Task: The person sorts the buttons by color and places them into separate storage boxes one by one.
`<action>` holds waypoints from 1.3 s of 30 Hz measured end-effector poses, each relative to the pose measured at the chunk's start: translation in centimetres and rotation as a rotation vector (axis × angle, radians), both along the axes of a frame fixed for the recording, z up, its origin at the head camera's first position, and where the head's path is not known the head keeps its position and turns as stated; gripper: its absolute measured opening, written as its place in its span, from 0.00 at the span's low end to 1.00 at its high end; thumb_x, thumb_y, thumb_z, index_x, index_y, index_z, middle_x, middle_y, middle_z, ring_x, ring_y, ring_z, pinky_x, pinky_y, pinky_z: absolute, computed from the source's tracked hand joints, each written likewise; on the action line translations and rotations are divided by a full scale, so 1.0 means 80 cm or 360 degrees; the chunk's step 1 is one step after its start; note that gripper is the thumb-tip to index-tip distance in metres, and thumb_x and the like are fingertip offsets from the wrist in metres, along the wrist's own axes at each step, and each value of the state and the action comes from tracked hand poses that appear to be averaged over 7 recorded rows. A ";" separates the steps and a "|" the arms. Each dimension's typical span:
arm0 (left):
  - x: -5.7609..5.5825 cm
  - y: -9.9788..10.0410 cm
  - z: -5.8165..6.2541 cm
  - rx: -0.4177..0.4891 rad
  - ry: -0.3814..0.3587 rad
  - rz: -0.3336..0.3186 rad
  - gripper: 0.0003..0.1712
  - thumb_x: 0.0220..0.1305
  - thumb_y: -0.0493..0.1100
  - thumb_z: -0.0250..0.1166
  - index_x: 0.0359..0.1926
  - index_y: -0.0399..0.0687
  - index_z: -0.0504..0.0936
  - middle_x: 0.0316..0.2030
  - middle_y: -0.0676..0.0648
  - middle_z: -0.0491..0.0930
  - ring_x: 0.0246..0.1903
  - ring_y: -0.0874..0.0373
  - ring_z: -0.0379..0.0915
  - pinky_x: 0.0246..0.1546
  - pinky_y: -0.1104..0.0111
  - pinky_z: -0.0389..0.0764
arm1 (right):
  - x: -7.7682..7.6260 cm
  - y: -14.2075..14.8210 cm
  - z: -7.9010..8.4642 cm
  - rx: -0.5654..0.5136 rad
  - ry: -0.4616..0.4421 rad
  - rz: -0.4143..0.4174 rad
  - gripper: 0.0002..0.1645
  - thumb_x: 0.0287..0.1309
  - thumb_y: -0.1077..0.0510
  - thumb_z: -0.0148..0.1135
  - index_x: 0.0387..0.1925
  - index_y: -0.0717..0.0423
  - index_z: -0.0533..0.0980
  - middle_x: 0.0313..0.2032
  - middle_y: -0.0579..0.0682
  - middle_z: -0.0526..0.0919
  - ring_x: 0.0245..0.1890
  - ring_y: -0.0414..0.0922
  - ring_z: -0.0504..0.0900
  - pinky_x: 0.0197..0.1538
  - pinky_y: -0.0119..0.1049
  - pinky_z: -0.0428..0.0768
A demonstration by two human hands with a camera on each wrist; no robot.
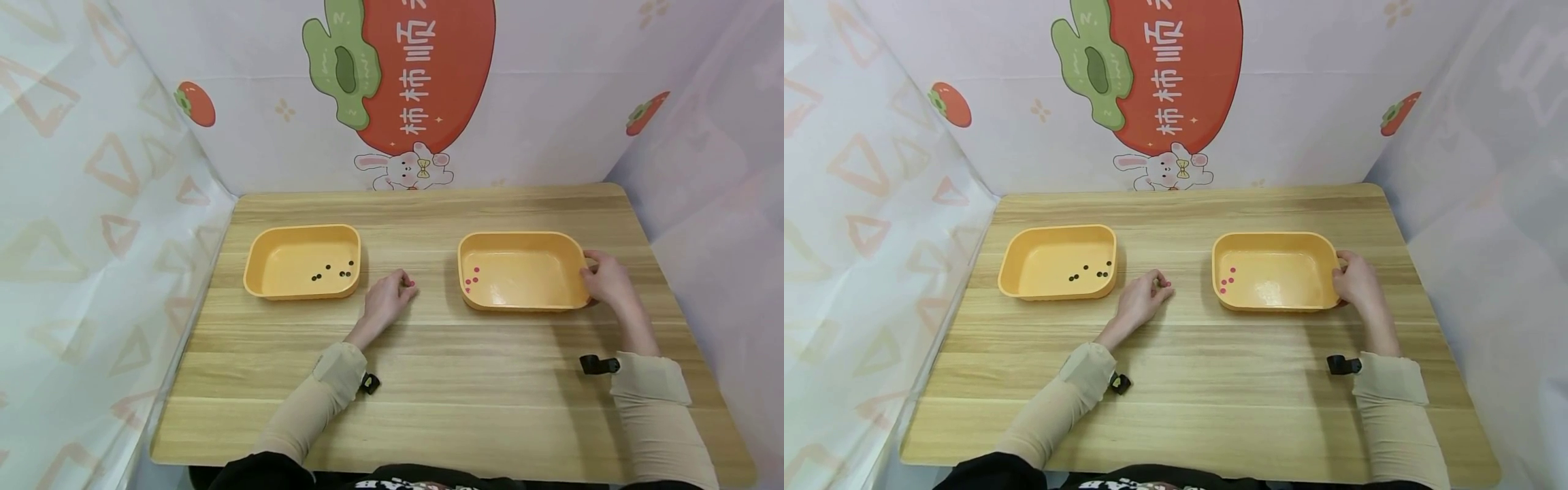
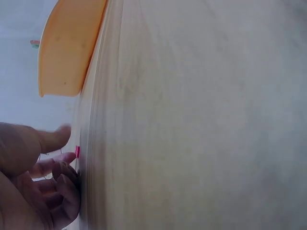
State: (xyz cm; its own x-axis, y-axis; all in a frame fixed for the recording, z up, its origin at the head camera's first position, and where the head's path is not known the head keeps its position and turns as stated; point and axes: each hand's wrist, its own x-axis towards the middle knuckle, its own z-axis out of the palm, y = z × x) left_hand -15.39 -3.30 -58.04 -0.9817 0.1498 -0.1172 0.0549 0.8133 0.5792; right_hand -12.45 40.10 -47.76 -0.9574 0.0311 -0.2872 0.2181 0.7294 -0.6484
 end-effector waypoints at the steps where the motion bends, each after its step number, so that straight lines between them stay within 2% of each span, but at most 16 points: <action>1: 0.000 -0.001 -0.001 0.0001 -0.0011 -0.0009 0.15 0.70 0.57 0.78 0.49 0.58 0.86 0.26 0.57 0.82 0.23 0.63 0.71 0.24 0.68 0.69 | 0.000 0.001 0.000 0.0002 -0.0003 0.0000 0.36 0.79 0.66 0.45 0.78 0.85 0.51 0.59 0.91 0.73 0.27 0.52 0.90 0.27 0.44 0.92; 5: -0.003 -0.004 -0.003 -0.0016 -0.0052 -0.0061 0.23 0.65 0.60 0.81 0.55 0.62 0.86 0.25 0.58 0.79 0.22 0.64 0.70 0.24 0.69 0.70 | -0.002 0.002 0.000 0.0021 -0.0009 -0.0007 0.36 0.80 0.66 0.44 0.79 0.84 0.50 0.59 0.91 0.73 0.27 0.52 0.90 0.28 0.45 0.92; 8: -0.002 -0.005 -0.004 -0.0007 -0.0063 -0.0057 0.19 0.67 0.57 0.80 0.56 0.65 0.86 0.24 0.58 0.79 0.22 0.64 0.71 0.25 0.68 0.71 | -0.002 0.002 0.000 0.0030 -0.0013 -0.0013 0.36 0.80 0.66 0.45 0.79 0.84 0.51 0.59 0.91 0.73 0.27 0.51 0.90 0.27 0.43 0.91; 13: 0.003 -0.004 -0.003 0.0055 -0.0061 0.0018 0.12 0.72 0.50 0.77 0.53 0.65 0.88 0.20 0.56 0.76 0.20 0.63 0.67 0.21 0.69 0.66 | -0.001 0.001 -0.001 0.0031 0.0012 -0.0013 0.35 0.80 0.67 0.45 0.78 0.85 0.52 0.58 0.91 0.74 0.27 0.52 0.90 0.27 0.44 0.92; 17: 0.006 -0.003 0.000 0.0109 -0.0051 0.0081 0.15 0.70 0.48 0.78 0.55 0.60 0.87 0.21 0.55 0.76 0.19 0.63 0.65 0.20 0.70 0.64 | 0.000 0.000 -0.003 0.0029 0.0021 -0.0016 0.35 0.80 0.67 0.45 0.78 0.84 0.53 0.58 0.90 0.74 0.26 0.51 0.89 0.27 0.45 0.91; 22: 0.010 -0.005 0.002 0.0084 0.0010 0.0103 0.17 0.69 0.48 0.79 0.54 0.54 0.86 0.27 0.51 0.83 0.24 0.60 0.73 0.24 0.69 0.70 | 0.001 0.000 -0.003 0.0022 0.0027 -0.0014 0.35 0.80 0.66 0.45 0.78 0.84 0.53 0.58 0.91 0.74 0.26 0.50 0.89 0.27 0.46 0.92; 26: 0.011 -0.008 0.000 -0.0031 0.0076 0.0027 0.10 0.72 0.49 0.76 0.47 0.53 0.85 0.35 0.50 0.90 0.30 0.59 0.80 0.29 0.68 0.76 | 0.002 0.000 -0.003 0.0011 0.0016 -0.0012 0.35 0.81 0.66 0.44 0.79 0.84 0.52 0.58 0.91 0.73 0.26 0.50 0.89 0.27 0.47 0.92; 29: 0.010 -0.010 -0.002 -0.0041 0.0104 -0.0011 0.07 0.74 0.47 0.75 0.43 0.52 0.86 0.37 0.50 0.91 0.33 0.58 0.82 0.32 0.68 0.80 | 0.001 0.001 -0.003 0.0013 0.0013 -0.0016 0.35 0.81 0.66 0.43 0.79 0.84 0.52 0.58 0.91 0.73 0.25 0.49 0.88 0.27 0.46 0.92; 33: 0.009 -0.015 -0.003 0.0046 0.0117 0.0008 0.07 0.74 0.46 0.74 0.41 0.49 0.86 0.35 0.50 0.89 0.32 0.59 0.81 0.33 0.69 0.81 | -0.001 0.001 -0.004 0.0019 0.0020 -0.0018 0.35 0.80 0.66 0.43 0.79 0.84 0.52 0.58 0.91 0.73 0.25 0.50 0.89 0.27 0.45 0.91; 36: 0.011 -0.020 -0.001 0.0143 0.0183 0.0006 0.06 0.75 0.43 0.72 0.42 0.47 0.85 0.34 0.49 0.88 0.30 0.60 0.79 0.31 0.71 0.80 | -0.002 0.001 -0.004 0.0019 0.0021 -0.0015 0.35 0.80 0.66 0.43 0.79 0.84 0.52 0.59 0.92 0.73 0.26 0.50 0.89 0.27 0.45 0.91; 39: 0.017 -0.025 0.010 0.0382 0.0248 -0.0024 0.04 0.78 0.38 0.67 0.45 0.41 0.81 0.32 0.45 0.88 0.24 0.60 0.81 0.25 0.72 0.81 | -0.002 0.000 -0.004 0.0023 0.0014 -0.0015 0.35 0.80 0.66 0.43 0.79 0.84 0.52 0.58 0.91 0.73 0.27 0.51 0.89 0.27 0.46 0.92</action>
